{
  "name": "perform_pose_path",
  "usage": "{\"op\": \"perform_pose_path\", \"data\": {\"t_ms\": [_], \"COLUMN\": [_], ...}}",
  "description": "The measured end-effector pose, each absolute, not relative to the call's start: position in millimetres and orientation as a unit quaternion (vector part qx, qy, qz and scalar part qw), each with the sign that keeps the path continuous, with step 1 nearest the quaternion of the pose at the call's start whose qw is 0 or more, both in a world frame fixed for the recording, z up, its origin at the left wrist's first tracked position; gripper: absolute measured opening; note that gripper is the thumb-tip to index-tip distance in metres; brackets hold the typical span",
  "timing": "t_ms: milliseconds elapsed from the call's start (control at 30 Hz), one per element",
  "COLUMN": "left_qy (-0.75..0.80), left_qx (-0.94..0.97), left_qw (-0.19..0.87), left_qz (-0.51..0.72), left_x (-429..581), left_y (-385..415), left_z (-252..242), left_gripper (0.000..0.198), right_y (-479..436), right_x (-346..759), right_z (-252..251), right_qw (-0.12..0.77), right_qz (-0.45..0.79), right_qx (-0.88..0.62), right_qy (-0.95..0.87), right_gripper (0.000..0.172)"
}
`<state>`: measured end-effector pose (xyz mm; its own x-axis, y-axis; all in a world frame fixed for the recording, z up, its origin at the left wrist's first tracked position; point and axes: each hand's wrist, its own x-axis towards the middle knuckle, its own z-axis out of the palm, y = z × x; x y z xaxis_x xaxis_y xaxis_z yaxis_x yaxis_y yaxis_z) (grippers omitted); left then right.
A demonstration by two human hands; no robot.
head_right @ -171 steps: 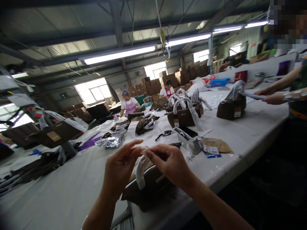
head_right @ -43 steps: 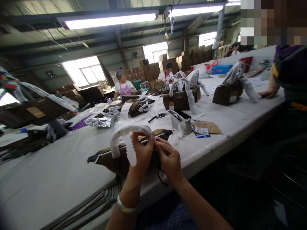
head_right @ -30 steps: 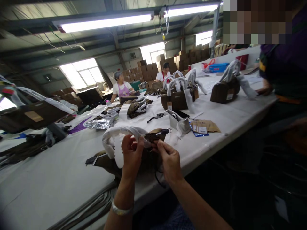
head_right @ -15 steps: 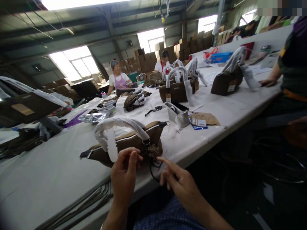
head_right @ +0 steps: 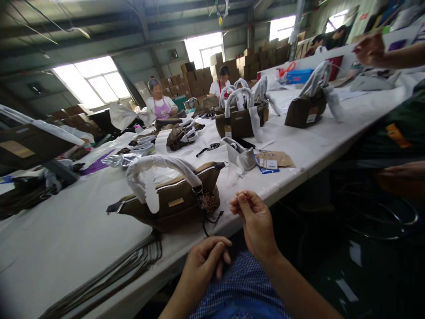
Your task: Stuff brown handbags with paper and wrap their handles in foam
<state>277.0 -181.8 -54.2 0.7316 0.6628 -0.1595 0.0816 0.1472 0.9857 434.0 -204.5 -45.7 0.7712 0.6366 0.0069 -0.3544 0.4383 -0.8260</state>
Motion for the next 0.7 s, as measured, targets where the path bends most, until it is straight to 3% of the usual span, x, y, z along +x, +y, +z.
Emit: {"op": "perform_pose_path", "data": {"t_ms": [100, 200, 267, 367, 500, 700], "left_qy": [0.331, 0.331, 0.295, 0.248, 0.234, 0.323], "left_qx": [0.666, 0.771, 0.831, 0.875, 0.883, 0.824], "left_qw": [0.629, 0.477, 0.379, 0.313, 0.289, 0.196], "left_qz": [0.225, 0.263, 0.280, 0.275, 0.285, 0.421], "left_x": [264.2, 256.9, 256.8, 261.6, 269.1, 267.8], "left_y": [-172.3, -157.2, -147.3, -139.5, -140.6, -129.0], "left_z": [-59.2, -62.7, -61.4, -52.3, -33.3, -14.1], "left_gripper": [0.037, 0.033, 0.027, 0.023, 0.019, 0.018], "right_y": [-213.3, -226.1, -233.1, -237.1, -234.1, -212.6], "right_x": [451.2, 455.4, 449.1, 436.5, 436.1, 464.1], "right_z": [-54.9, -55.9, -52.5, -47.5, -47.5, -52.4], "right_qw": [0.774, 0.662, 0.571, 0.490, 0.535, 0.579], "right_qz": [0.236, 0.007, -0.109, -0.047, 0.085, 0.033], "right_qx": [-0.537, -0.646, -0.632, -0.558, -0.570, -0.615], "right_qy": [-0.241, -0.381, -0.513, -0.668, -0.618, -0.535], "right_gripper": [0.028, 0.047, 0.055, 0.047, 0.021, 0.010]}}
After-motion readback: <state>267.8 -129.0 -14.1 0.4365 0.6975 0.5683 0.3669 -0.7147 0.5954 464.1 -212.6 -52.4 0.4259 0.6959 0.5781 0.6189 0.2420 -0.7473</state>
